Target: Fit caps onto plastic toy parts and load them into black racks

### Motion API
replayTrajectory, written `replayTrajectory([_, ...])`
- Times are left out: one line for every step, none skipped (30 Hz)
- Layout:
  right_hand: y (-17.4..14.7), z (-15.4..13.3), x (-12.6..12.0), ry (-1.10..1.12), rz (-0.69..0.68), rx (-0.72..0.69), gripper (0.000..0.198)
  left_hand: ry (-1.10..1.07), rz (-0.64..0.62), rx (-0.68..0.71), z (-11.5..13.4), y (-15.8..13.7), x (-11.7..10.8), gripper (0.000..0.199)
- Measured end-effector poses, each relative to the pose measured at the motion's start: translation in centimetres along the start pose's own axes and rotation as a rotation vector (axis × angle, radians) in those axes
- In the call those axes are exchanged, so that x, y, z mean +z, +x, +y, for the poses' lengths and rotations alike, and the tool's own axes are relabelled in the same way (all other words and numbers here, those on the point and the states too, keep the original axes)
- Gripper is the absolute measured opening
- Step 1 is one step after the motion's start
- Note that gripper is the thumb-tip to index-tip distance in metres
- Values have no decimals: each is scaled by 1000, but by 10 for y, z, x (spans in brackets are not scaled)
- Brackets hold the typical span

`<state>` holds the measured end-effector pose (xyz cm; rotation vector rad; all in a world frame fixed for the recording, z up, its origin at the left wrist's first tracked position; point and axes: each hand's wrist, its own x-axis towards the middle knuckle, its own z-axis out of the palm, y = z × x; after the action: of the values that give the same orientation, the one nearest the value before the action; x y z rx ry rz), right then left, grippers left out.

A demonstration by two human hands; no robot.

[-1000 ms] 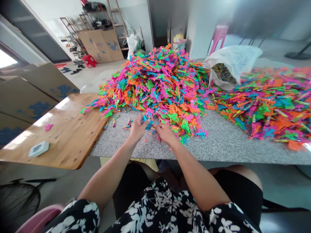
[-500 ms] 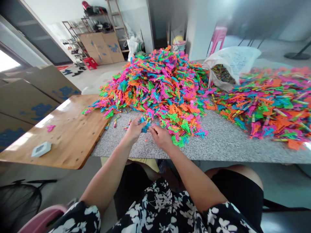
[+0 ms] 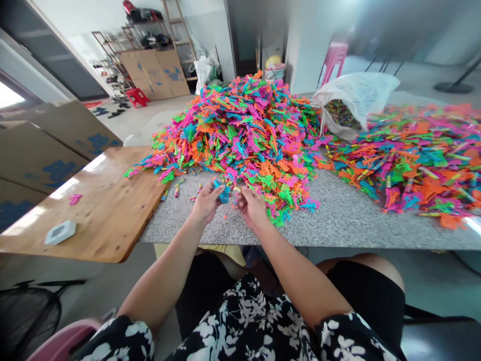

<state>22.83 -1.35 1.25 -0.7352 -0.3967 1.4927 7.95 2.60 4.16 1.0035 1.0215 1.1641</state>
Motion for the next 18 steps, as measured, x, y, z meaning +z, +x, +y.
replayTrajectory([2, -2, -1, 3, 15, -8, 34, 3, -11, 10, -1, -1, 0, 49])
replayTrajectory([4, -4, -2, 0, 21, -1, 33, -5, -18, 19, -3, -2, -1, 50])
replayTrajectory([6, -5, -3, -9, 16, 16, 32, -15, -22, 26, -4, -3, -1, 50])
replayTrajectory([6, -4, -3, -20, 6, 34, 33, -21, -25, 30, -5, -3, -2, 50])
replayTrajectory([6, -3, -3, -31, -5, 48, 34, -22, -29, 31, -5, -3, -2, 50])
replayTrajectory([5, -2, -3, -37, -11, 55, 35, -20, -34, 30, -5, -3, -2, 50])
replayTrajectory([4, 0, -3, -41, -13, 56, 37, -16, -39, 30, -5, -3, -3, 49])
replayTrajectory([2, 2, -2, -45, -15, 56, 39, -9, -45, 32, -5, -4, -3, 49])
replayTrajectory([1, 3, -2, -53, -20, 57, 40, -2, -49, 37, -5, -4, -3, 48])
replayTrajectory([-1, 4, -2, -64, -30, 59, 41, 5, -51, 43, -5, -4, -3, 48])
replayTrajectory([-1, 5, -1, -81, -42, 58, 43, 11, -50, 49, -5, -4, -4, 48])
replayTrajectory([-2, 5, -1, -101, -53, 50, 44, 17, -48, 53, -5, -4, -4, 48])
replayTrajectory([-2, 6, -2, -124, -62, 38, 45, 22, -45, 57, -5, -4, -4, 48])
replayTrajectory([-3, 6, -2, -151, -68, 20, 45, 30, -40, 60, -6, -3, -4, 49])
replayTrajectory([-3, 7, -3, -182, -68, -5, 45, 42, -34, 65, -7, -3, -5, 49])
replayTrajectory([-3, 8, -4, -222, -66, -37, 45, 57, -24, 74, -9, -3, -5, 50])
replayTrajectory([-4, 9, -5, -272, -65, -74, 44, 76, -11, 91, -11, -2, -5, 49])
replayTrajectory([-5, 10, -7, -327, -62, -115, 43, 97, 6, 115, -14, -2, -5, 48])
